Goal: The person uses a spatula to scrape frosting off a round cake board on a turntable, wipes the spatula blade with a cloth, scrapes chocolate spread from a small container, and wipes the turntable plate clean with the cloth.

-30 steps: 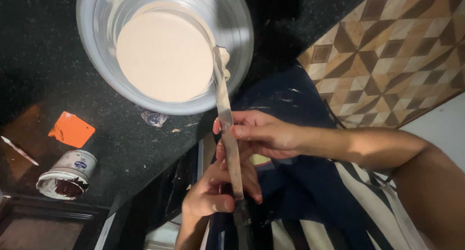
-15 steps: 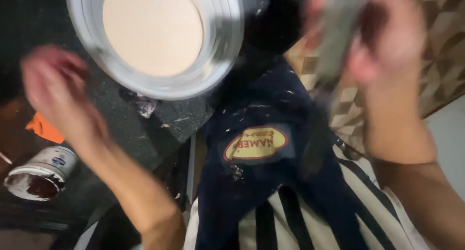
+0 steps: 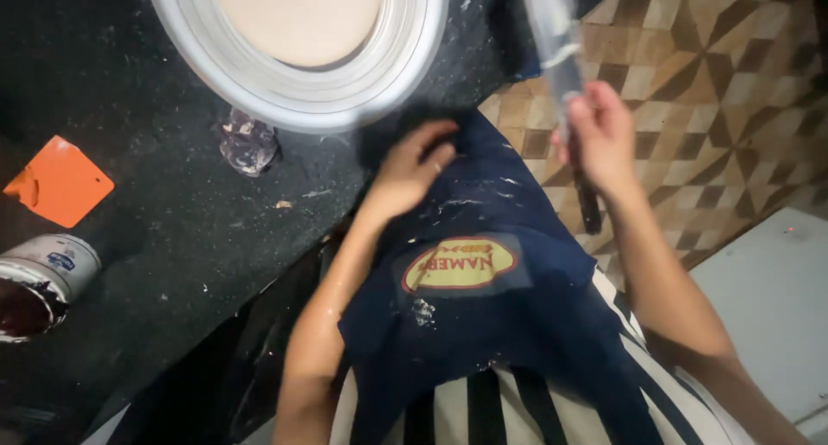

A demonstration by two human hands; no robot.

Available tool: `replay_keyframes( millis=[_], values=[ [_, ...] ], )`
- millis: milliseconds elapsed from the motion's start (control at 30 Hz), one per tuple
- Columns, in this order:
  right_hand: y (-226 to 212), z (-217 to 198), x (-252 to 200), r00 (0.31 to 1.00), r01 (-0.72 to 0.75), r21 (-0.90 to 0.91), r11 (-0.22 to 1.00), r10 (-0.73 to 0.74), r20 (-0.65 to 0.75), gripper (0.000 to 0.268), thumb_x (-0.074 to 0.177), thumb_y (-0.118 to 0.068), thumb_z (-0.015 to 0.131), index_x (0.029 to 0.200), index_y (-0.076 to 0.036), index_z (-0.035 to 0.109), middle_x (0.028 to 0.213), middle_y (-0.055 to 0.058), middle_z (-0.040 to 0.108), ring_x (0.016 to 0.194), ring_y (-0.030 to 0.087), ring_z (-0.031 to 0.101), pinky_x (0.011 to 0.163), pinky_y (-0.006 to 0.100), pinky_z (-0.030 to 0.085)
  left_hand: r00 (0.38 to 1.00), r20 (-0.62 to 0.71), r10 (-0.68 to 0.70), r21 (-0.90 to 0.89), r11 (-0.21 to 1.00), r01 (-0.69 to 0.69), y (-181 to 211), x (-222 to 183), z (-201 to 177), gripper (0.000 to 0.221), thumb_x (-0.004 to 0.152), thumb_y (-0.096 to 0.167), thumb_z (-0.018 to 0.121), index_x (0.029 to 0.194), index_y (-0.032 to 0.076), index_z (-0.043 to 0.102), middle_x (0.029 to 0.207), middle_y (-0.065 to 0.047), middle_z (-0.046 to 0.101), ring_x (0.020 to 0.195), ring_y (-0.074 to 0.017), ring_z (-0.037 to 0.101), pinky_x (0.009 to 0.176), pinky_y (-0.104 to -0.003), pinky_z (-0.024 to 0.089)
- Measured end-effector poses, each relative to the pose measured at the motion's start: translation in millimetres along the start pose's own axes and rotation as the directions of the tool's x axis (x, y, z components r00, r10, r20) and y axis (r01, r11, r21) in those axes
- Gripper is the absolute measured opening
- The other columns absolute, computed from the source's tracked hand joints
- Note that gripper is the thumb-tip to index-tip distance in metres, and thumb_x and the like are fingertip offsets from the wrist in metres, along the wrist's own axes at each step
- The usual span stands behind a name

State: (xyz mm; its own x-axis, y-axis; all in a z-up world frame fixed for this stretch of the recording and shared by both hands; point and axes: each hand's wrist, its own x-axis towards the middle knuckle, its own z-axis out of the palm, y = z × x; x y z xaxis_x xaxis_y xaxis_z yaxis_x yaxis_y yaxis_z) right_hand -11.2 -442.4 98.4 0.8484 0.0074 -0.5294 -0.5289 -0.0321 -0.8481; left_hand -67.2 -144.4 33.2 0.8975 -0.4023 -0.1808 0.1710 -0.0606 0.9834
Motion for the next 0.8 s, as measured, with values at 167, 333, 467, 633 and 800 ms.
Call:
replay_keyframes(
  millis=[167,333,467,633,800],
  values=[
    [-25.8,63.8,7.4,0.987,0.063,-0.152,0.986,-0.039,0.157,0.053,0.108,-0.006,0.048,0.158,-0.017,0.037,0.083,0.008,0.065,0.053,0.009,0.054,0.047,0.023,0.045,0.94,-0.216,-0.264,-0.067,0.965,0.255,-7.4,-20.9,-20.3,0.036,0.101,0.02,0.065,0.135,0.008,0.061,0.122,-0.012,0.072,0.113,-0.0182,0.067,0.098,-0.032,0.051],
    [-28.1,87.4,27.8,0.953,0.124,-0.271,0.954,-0.039,0.299,0.059,0.109,-0.003,0.046,0.164,-0.022,0.039,0.088,0.004,0.064,0.057,0.006,0.051,0.05,0.021,0.044,0.883,-0.313,-0.349,-0.329,0.912,0.244,-47.2,-48.6,-17.1,0.034,0.103,0.014,0.062,0.134,0.003,0.062,0.123,-0.004,0.069,0.11,-0.0107,0.062,0.097,-0.025,0.049],
    [-15.1,94.5,22.8,0.935,0.075,-0.247,0.966,0.017,0.353,0.058,0.109,-0.004,0.048,0.164,-0.023,0.041,0.082,0.005,0.062,0.055,0.006,0.049,0.05,0.021,0.042,0.878,-0.323,-0.355,-0.417,0.886,0.205,-79.3,-71.8,-2.7,0.034,0.105,0.014,0.062,0.136,0.001,0.061,0.123,-0.005,0.067,0.111,-0.0113,0.061,0.098,-0.026,0.047],
    [1.1,94.2,15.7,0.915,0.108,-0.173,0.979,-0.029,0.403,0.056,0.108,-0.005,0.049,0.161,-0.02,0.04,0.11,-0.003,0.064,0.069,0.004,0.056,0.052,0.021,0.045,0.861,-0.337,-0.38,-0.428,0.877,0.22,-82.9,-79.5,5.8,0.035,0.103,0.016,0.063,0.135,0.002,0.06,0.123,-0.004,0.068,0.111,-0.0099,0.061,0.098,-0.024,0.048],
    [0.9,96.1,4.3,0.919,0.053,-0.207,0.977,0.033,0.393,0.058,0.107,-0.007,0.051,0.162,-0.021,0.041,0.103,0.001,0.063,0.068,0.004,0.054,0.052,0.02,0.044,0.861,-0.339,-0.379,-0.428,0.877,0.218,-88.5,-76.6,4.9,0.034,0.104,0.016,0.064,0.135,0.002,0.061,0.12,-0.004,0.068,0.106,-0.0094,0.061,0.094,-0.024,0.048]
  ],
)
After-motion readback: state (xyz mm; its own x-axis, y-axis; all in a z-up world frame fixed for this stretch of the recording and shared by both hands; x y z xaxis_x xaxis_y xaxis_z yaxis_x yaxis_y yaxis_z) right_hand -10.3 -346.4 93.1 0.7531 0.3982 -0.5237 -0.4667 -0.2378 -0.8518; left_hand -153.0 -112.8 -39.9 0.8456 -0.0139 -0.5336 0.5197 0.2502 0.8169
